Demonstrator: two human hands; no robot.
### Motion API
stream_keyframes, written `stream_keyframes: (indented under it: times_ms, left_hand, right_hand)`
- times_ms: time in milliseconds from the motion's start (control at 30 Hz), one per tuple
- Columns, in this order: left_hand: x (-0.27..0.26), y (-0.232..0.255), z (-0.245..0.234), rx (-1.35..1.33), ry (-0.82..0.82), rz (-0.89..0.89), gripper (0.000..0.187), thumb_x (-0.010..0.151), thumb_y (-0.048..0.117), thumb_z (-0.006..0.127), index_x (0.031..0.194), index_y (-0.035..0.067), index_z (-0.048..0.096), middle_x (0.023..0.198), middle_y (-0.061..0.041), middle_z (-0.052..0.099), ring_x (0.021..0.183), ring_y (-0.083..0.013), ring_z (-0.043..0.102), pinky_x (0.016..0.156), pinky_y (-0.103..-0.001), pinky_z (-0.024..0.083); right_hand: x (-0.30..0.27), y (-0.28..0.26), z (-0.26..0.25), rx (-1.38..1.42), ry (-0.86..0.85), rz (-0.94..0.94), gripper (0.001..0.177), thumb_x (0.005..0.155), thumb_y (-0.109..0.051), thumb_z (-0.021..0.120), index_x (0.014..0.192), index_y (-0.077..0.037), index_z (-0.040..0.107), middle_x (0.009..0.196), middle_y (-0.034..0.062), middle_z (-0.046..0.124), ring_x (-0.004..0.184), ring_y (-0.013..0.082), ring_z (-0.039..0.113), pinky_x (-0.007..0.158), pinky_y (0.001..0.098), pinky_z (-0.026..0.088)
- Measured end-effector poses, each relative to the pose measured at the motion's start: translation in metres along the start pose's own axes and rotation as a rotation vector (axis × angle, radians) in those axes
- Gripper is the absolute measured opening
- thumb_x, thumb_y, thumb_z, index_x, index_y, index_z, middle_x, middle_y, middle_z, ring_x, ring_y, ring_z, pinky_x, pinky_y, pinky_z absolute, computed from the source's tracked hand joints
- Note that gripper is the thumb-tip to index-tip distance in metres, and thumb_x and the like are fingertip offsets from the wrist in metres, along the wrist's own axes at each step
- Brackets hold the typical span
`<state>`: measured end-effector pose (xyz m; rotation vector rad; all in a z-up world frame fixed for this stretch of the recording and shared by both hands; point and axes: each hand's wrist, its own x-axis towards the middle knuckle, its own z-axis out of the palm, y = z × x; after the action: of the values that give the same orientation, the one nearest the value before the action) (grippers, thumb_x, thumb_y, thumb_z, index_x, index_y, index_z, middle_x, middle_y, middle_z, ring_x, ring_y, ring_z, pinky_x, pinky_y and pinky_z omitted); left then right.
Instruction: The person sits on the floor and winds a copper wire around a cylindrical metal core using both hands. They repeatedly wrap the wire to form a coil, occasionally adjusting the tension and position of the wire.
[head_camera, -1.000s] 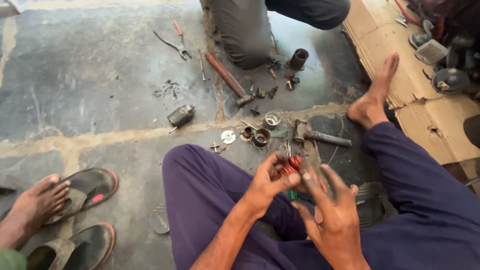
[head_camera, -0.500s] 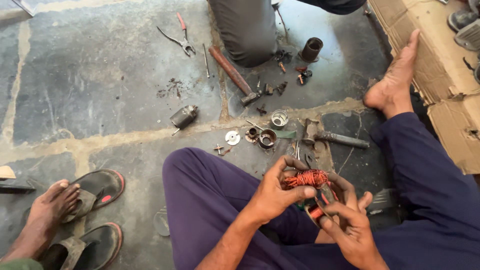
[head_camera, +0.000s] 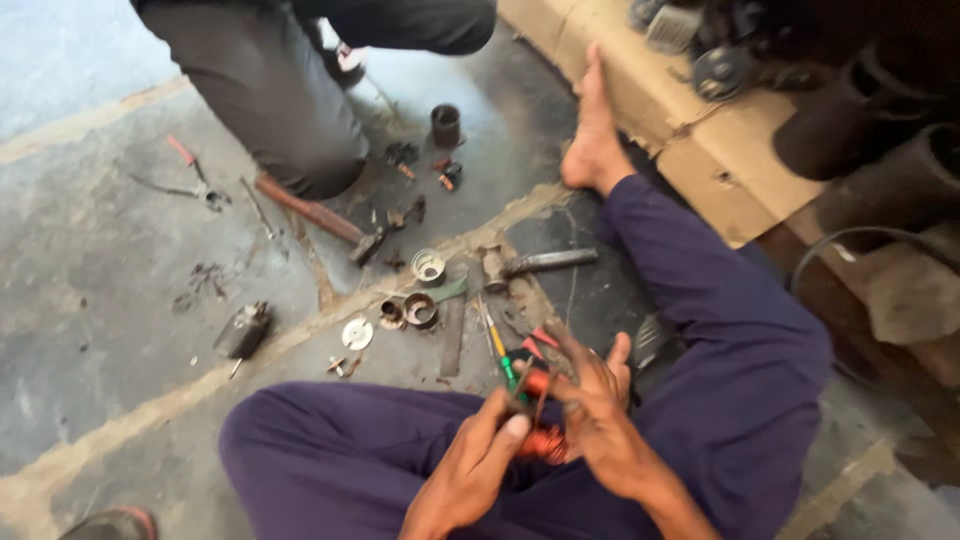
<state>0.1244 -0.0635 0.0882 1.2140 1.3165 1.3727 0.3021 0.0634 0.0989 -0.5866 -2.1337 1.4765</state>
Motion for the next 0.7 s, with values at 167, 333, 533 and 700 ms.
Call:
stream_keyframes:
  times_ms: [167, 333, 533, 700]
  left_hand:
    - [-0.043, -0.026, 0.019, -0.324, 0.231, 0.019, 0.018, 0.106, 0.019, 0.053, 0.106, 0.001, 0.052, 0.085, -0.003, 0.047, 0.077, -0.0128, 0.043, 0.068, -0.028, 0.038]
    - [-0.054, 0.005, 0.016, -0.248, 0.603, 0.144, 0.018, 0.106, 0.02, 0.048, 0.102, 0.003, 0.051, 0.087, -0.005, 0.055, 0.075, -0.0158, 0.048, 0.065, -0.033, 0.044]
    - [-0.062, 0.025, 0.002, 0.198, 0.693, 0.282, 0.021, 0.107, 0.022, 0.051, 0.109, 0.001, 0.05, 0.077, -0.015, 0.063, 0.066, -0.0281, 0.064, 0.061, -0.041, 0.05]
    - [-0.069, 0.047, 0.011, 0.443, 0.487, 0.371, 0.021, 0.106, 0.021, 0.056, 0.107, 0.001, 0.049, 0.074, -0.016, 0.066, 0.065, -0.0388, 0.065, 0.056, -0.045, 0.047]
  right_hand:
    - [-0.022, -0.028, 0.017, -0.66, 0.085, -0.247, 0.054, 0.105, -0.052, 0.036, 0.122, -0.022, 0.078, 0.162, 0.0205, 0.039, 0.154, 0.0422, 0.029, 0.123, 0.0648, 0.004]
    - [-0.055, -0.058, 0.048, -0.579, -0.068, -0.331, 0.04, 0.09, -0.048, 0.07, 0.113, -0.015, 0.075, 0.162, 0.0302, 0.025, 0.15, 0.0523, 0.019, 0.118, 0.0613, 0.016]
    - [-0.083, -0.083, 0.07, -0.337, 0.035, -0.517, 0.024, 0.082, -0.029, 0.082, 0.101, -0.017, 0.076, 0.165, 0.023, 0.023, 0.157, 0.0467, 0.009, 0.124, 0.0592, 0.004]
    - [-0.074, -0.111, 0.061, 0.158, 0.035, -0.262, 0.037, 0.088, -0.032, 0.071, 0.122, -0.018, 0.075, 0.175, 0.0224, 0.014, 0.159, 0.0465, 0.014, 0.125, 0.0579, 0.007]
